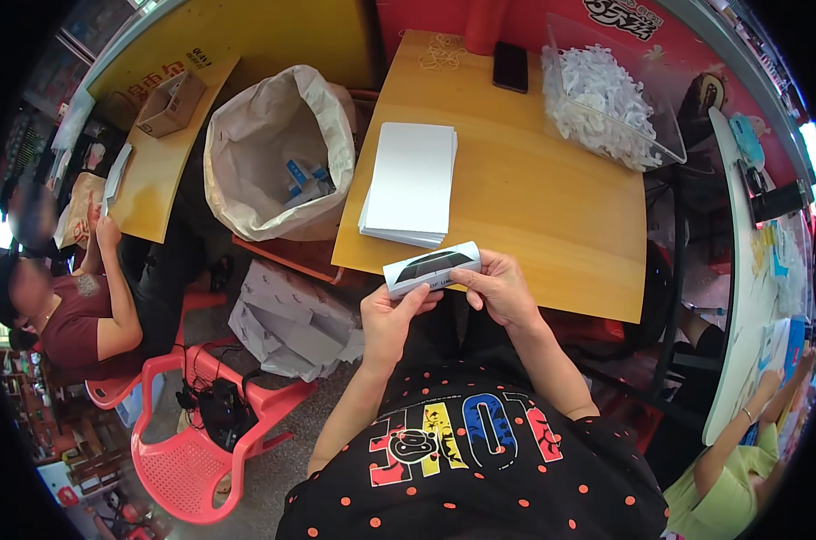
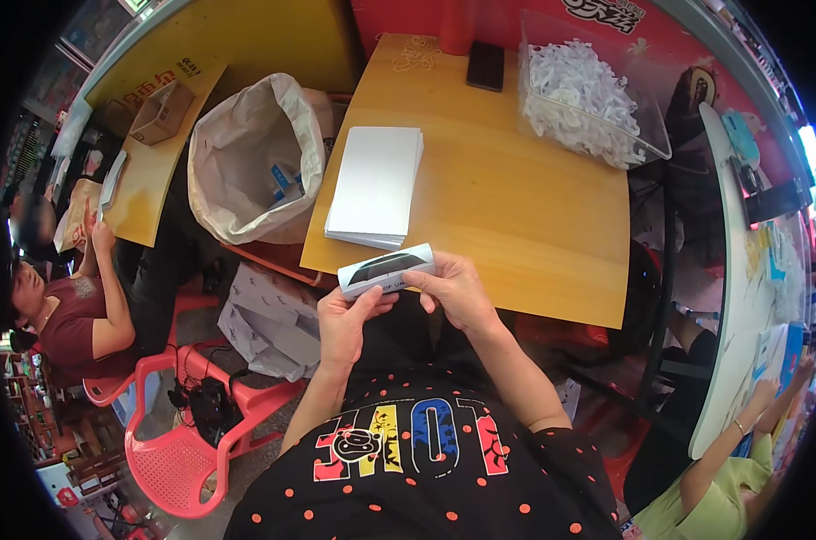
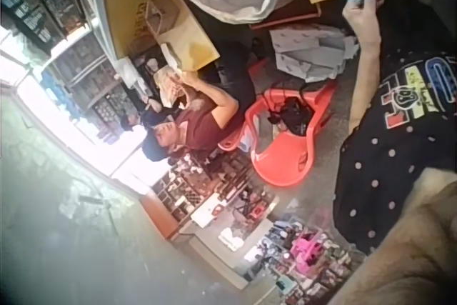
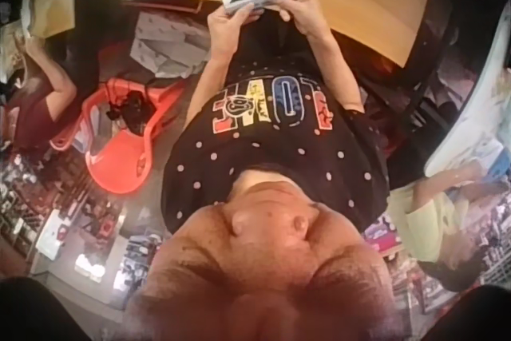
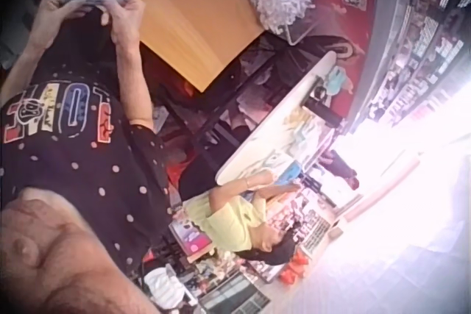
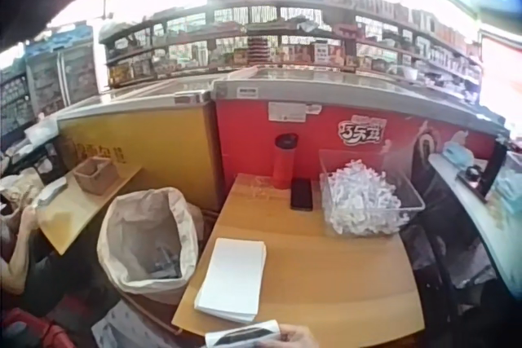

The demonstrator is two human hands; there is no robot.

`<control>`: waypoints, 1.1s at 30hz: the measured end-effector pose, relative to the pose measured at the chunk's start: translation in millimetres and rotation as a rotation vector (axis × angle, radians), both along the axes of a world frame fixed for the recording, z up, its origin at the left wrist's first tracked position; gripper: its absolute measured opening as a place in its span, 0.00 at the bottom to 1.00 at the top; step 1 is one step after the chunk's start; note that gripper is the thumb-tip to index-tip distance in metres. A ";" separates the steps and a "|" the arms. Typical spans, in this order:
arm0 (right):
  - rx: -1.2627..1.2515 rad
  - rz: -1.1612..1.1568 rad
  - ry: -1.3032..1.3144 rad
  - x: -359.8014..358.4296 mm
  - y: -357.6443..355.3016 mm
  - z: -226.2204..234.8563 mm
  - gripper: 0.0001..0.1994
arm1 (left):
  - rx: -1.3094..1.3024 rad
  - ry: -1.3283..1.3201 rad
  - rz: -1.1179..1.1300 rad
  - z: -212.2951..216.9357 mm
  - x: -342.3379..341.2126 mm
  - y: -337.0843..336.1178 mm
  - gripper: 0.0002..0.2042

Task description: Folding and inserting umbrella product labels into plastic sleeves.

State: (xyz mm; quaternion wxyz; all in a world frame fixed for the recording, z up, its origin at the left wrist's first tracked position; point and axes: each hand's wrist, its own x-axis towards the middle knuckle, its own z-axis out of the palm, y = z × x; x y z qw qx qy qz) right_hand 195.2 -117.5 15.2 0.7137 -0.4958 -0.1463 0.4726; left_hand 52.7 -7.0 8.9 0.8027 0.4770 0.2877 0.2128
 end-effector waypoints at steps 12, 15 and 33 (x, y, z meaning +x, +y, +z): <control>-0.021 -0.098 0.009 0.7 -7.3 0.8 0.09 | 0.088 -0.014 0.001 2.7 11.3 9.8 0.09; -0.207 -0.247 -0.334 3.4 -18.3 1.0 0.09 | 0.103 -0.018 0.027 1.3 9.9 13.4 0.09; -0.081 -0.035 -1.452 14.9 -16.6 5.2 0.08 | 0.672 0.044 0.015 8.0 10.0 -0.1 0.10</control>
